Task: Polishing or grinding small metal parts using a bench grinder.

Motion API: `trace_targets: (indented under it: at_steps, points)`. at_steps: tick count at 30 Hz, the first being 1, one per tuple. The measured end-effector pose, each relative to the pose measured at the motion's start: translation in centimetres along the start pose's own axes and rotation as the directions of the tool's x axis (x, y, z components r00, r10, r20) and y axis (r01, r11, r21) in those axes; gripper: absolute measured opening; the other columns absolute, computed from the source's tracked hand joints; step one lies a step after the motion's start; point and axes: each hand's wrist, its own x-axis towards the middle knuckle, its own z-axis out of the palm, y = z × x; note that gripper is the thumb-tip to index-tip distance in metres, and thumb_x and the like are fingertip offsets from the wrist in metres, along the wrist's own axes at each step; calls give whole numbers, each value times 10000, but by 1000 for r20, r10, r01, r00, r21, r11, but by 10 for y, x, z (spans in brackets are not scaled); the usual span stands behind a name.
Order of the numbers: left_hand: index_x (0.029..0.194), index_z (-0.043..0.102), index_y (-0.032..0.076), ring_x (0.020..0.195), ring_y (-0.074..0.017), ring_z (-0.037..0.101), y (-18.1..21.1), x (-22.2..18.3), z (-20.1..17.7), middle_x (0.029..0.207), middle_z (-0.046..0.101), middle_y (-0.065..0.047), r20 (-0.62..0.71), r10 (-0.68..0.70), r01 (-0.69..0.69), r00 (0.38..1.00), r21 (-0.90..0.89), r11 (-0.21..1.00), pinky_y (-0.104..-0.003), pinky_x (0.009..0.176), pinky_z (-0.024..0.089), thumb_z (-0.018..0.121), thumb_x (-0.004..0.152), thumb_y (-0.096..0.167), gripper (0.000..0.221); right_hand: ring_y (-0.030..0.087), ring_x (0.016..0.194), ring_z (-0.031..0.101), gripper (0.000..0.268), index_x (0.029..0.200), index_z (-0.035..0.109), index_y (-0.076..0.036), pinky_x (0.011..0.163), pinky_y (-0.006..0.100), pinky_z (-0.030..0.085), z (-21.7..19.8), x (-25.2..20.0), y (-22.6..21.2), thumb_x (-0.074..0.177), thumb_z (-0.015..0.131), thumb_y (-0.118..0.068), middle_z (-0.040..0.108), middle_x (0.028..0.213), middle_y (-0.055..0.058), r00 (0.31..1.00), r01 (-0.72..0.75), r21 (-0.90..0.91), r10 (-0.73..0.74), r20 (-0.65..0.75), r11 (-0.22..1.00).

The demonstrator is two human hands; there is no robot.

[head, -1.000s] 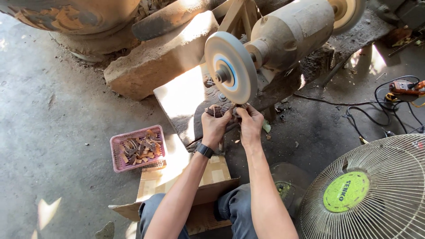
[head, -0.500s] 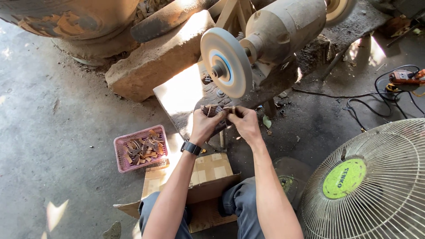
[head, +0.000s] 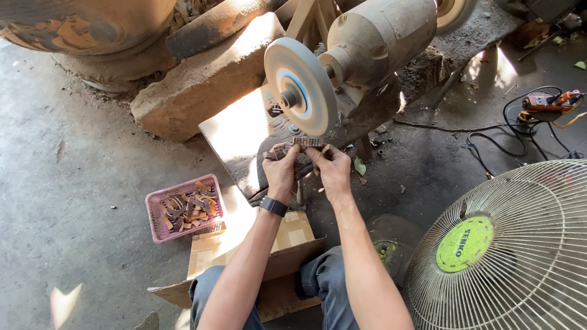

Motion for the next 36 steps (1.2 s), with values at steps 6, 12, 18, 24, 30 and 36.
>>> trace_targets:
  at_steps: [6,12,18,24,30,36]
  points:
    - [902,691,29,621,-78,645,-7,-9,32,803,723,-24,20,-22,24,1000,-88,996,-258,551,556,761,880,74,86,63,689,615,94,986,739,8,604,215,506,-9,20,28,942,735,-75,716,867,22,954,146,115,-109,-279,983]
    - [883,666,9,610,-72,612,-4,0,30,777,700,-26,26,45,-44,999,-48,998,-261,546,541,752,879,51,96,68,738,653,107,1019,707,-10,647,219,542,4,34,26,930,709,-69,718,908,8,970,115,255,-54,-237,960]
    - [893,665,-18,632,-50,560,5,-1,-2,724,656,4,25,189,-190,982,167,967,-245,563,497,744,864,50,108,65,600,551,114,1013,710,-33,497,228,442,22,25,27,919,726,-95,669,830,6,992,-50,201,72,-101,978]
    - [1020,705,-3,686,-12,598,32,-15,-12,766,683,45,162,491,-494,856,539,682,-213,635,525,755,838,86,209,77,560,562,101,889,715,-7,470,247,434,13,23,26,902,741,-104,689,763,26,982,-179,51,181,-56,983]
    - [833,632,-38,668,-46,491,-23,13,-1,752,607,3,171,166,-203,971,228,952,-241,567,427,847,906,101,266,38,663,544,121,964,762,-4,582,210,437,-6,23,13,929,672,-76,669,826,-27,994,40,13,-38,-106,999]
    - [808,638,56,654,-12,571,31,-8,27,737,672,43,151,53,-68,987,100,993,-208,586,503,790,850,88,161,64,762,610,141,947,747,34,700,224,492,3,22,-1,932,622,-29,718,878,5,995,69,72,-63,-80,995]
